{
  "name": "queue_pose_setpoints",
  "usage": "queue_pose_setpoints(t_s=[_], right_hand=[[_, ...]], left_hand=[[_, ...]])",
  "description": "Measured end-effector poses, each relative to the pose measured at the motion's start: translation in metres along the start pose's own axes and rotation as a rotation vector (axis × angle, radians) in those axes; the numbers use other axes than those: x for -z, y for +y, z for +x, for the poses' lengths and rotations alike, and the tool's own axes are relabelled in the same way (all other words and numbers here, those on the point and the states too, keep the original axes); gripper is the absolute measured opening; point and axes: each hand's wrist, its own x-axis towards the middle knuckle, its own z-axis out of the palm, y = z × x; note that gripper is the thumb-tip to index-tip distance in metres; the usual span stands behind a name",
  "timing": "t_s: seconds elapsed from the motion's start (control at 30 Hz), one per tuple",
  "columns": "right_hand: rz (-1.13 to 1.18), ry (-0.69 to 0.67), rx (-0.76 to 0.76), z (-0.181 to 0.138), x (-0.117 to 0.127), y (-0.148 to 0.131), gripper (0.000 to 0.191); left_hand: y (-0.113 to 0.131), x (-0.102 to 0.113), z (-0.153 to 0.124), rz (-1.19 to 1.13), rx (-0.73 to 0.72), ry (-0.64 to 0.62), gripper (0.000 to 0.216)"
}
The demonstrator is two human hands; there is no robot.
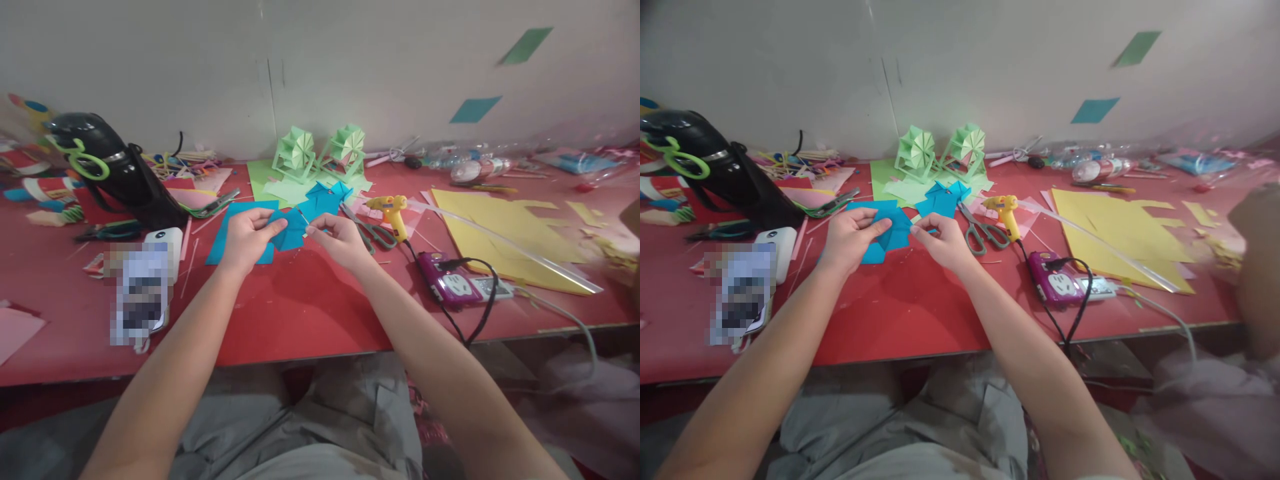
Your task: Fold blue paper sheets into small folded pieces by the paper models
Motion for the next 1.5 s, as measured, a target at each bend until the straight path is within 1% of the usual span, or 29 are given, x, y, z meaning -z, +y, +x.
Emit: queue_pose_setpoints(t_s=[0.07, 0.2, 0.43, 0.5, 0.63, 0.73, 0.87, 1.07, 1.23, 1.3, 1.33, 1.43, 1.5], right_hand=[[0.006, 0.011, -0.001, 0.0, 0.001, -0.001, 0.027], [0.034, 0.019, -0.026, 0.001, 0.003, -0.001, 0.027], [0.115, -0.044, -0.103, 0.002, 0.003, 0.005, 0.029], [0.1, -0.024, -0.099, 0.003, 0.003, 0.005, 0.029], [0.085, 0.021, -0.079, 0.003, 0.005, 0.004, 0.029], [0.079, 0.014, -0.079, 0.002, 0.005, 0.003, 0.03], [0.09, 0.012, -0.093, 0.002, 0.007, 0.001, 0.031], [0.112, 0.038, -0.095, 0.003, 0.01, 0.0, 0.032], [0.096, 0.042, -0.093, 0.003, 0.01, 0.003, 0.032], [0.096, 0.058, -0.095, 0.004, 0.011, 0.003, 0.033], [0.096, 0.065, -0.095, 0.005, 0.012, 0.003, 0.033], [0.09, 0.075, -0.093, 0.006, 0.015, 0.002, 0.034], [0.09, 0.078, -0.1, 0.005, 0.015, 0.002, 0.034]], left_hand=[[-0.003, 0.001, 0.002, 0.04, -0.04, 0.026, 0.046], [-0.003, 0.003, 0.002, 0.052, -0.06, -0.017, 0.042], [-0.001, 0.002, 0.0, 0.138, -0.14, 0.024, 0.034], [-0.001, 0.003, 0.0, 0.117, -0.117, -0.013, 0.034], [0.001, 0.007, 0.003, 0.014, 0.002, -0.143, 0.041], [0.002, 0.009, 0.004, -0.017, 0.043, -0.137, 0.043], [0.003, 0.009, 0.003, -0.056, 0.057, -0.122, 0.046], [0.004, 0.015, 0.003, -0.062, -0.018, -0.109, 0.037], [0.004, 0.017, 0.007, 0.037, -0.088, -0.055, 0.033], [0.004, 0.016, 0.008, 0.016, -0.1, -0.029, 0.034], [0.005, 0.016, 0.008, -0.02, -0.081, -0.03, 0.036], [0.005, 0.014, 0.007, -0.106, 0.019, -0.108, 0.043], [0.005, 0.012, 0.005, -0.066, 0.049, -0.184, 0.041]])
